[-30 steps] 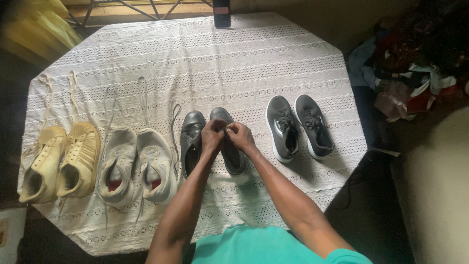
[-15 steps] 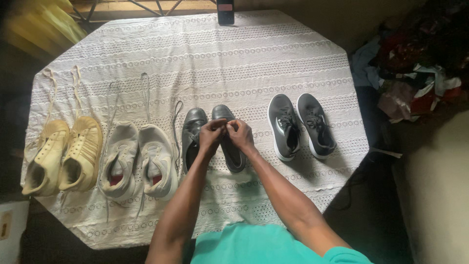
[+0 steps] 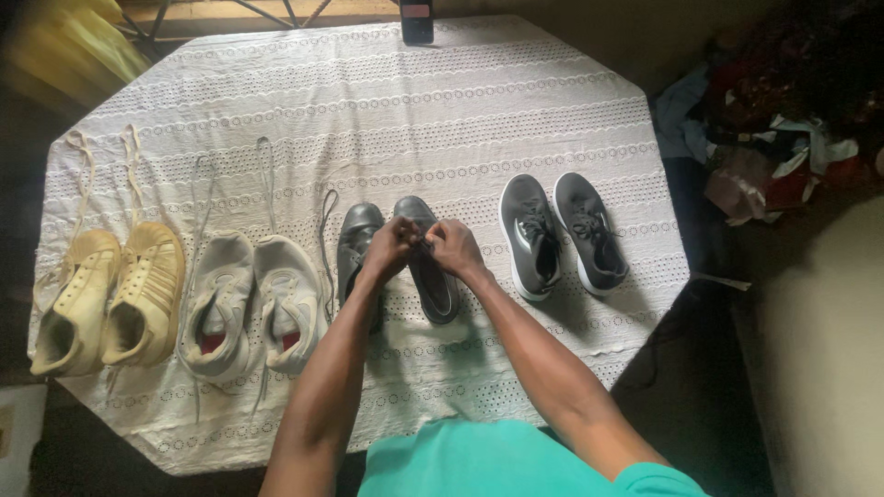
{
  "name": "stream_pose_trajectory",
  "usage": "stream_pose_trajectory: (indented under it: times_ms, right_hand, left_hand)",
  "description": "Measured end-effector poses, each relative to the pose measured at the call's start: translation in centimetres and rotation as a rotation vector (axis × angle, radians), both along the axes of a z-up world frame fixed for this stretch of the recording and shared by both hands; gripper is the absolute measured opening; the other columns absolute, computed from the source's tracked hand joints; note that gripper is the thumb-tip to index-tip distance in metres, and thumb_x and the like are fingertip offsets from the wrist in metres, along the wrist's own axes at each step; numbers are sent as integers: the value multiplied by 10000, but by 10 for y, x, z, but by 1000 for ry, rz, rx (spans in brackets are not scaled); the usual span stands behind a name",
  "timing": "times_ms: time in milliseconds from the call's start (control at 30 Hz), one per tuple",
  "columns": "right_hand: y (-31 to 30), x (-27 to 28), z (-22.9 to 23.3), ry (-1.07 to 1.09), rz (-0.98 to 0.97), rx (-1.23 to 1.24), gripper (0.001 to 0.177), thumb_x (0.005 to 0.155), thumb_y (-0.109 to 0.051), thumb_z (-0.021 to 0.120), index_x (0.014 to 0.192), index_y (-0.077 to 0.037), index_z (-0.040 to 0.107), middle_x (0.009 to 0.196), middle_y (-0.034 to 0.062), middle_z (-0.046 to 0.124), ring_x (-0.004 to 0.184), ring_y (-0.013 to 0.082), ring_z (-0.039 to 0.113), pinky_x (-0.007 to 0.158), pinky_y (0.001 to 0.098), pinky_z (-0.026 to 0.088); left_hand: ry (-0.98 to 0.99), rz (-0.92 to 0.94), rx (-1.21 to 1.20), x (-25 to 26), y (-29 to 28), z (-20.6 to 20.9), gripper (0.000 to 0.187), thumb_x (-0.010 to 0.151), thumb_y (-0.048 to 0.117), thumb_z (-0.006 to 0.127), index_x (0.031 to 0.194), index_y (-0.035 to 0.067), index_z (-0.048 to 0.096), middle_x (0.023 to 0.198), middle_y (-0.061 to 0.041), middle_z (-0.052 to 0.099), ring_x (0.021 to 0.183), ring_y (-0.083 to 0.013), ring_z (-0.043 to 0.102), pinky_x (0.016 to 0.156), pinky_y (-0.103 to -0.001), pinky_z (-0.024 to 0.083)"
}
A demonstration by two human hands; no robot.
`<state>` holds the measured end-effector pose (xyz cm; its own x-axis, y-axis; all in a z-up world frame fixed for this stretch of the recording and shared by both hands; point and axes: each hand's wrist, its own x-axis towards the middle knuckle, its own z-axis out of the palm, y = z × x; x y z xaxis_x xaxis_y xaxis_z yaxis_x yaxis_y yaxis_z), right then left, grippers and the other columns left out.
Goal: The person removes laces from a pair of black shoes and then re-laces them by threading the laces through the eyelets and tying knots. The shoes remain on the table throughout the process.
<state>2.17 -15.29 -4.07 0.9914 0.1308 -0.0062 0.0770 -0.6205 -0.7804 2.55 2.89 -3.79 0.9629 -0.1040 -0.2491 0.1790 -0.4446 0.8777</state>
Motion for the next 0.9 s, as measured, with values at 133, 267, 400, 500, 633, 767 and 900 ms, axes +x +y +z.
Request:
stream_pose_trajectory:
  times_ms: [133, 267, 400, 500, 633, 767, 900]
  right_hand:
    - [-5, 0, 9, 74, 26, -143, 177, 939, -230, 677, 890, -60, 693, 937, 160, 681, 932, 316, 661, 871, 455, 516]
    - [-11, -6, 11, 324, -21, -139, 182, 968, -258, 634, 947, -84, 680, 1005, 131, 671, 940, 282, 675, 862, 450, 524]
    - [-13, -12, 1, 388, -61, -95, 191, 976, -256, 620, 957, -72, 666, 1000, 135, 690, 937, 284, 692, 859, 442, 536]
    - [-11, -15, -6, 232, -102, -66, 195, 939, -240, 669, 932, -46, 682, 993, 165, 692, 949, 313, 680, 874, 450, 527]
    - [-13, -18, -13, 228, -125, -47, 197, 934, -243, 673, 958, -48, 675, 1000, 178, 681, 960, 338, 672, 876, 460, 524]
    - [-8, -20, -14, 177, -131, -96, 188, 923, -221, 681, 933, -33, 673, 1001, 196, 669, 971, 357, 657, 882, 470, 510]
    - [-11, -21, -12, 166, -116, -48, 188, 921, -223, 676, 927, -35, 670, 985, 190, 683, 957, 348, 668, 887, 458, 516]
  left_hand:
    - [-83, -112, 402, -1, 2, 14, 237, 865, 8, 676, 1099, 38, 651, 1069, -228, 623, 983, -410, 633, 859, -475, 511]
    - [-152, -146, 409, -12, 0, 12, 345, 803, -44, 660, 1139, 17, 612, 1112, -258, 587, 1024, -446, 623, 908, -487, 514]
    - [-163, -116, 420, -20, -6, 5, 374, 793, -30, 681, 1151, 10, 580, 1159, -288, 549, 1048, -469, 609, 923, -505, 507]
    - [-117, -69, 430, -24, -9, 2, 362, 829, -16, 666, 1171, -4, 551, 1176, -304, 529, 1062, -500, 598, 925, -524, 501]
    - [-181, -39, 391, -27, -11, -7, 371, 810, -26, 650, 1168, 13, 562, 1178, -298, 535, 1046, -504, 612, 902, -528, 513]
    - [-235, -39, 439, -30, -12, -15, 351, 827, -25, 652, 1162, 3, 551, 1175, -309, 529, 1024, -512, 617, 885, -534, 523]
    - [-185, -15, 414, -33, -9, -15, 336, 832, -4, 667, 1150, 27, 565, 1164, -289, 536, 1007, -510, 618, 871, -546, 509]
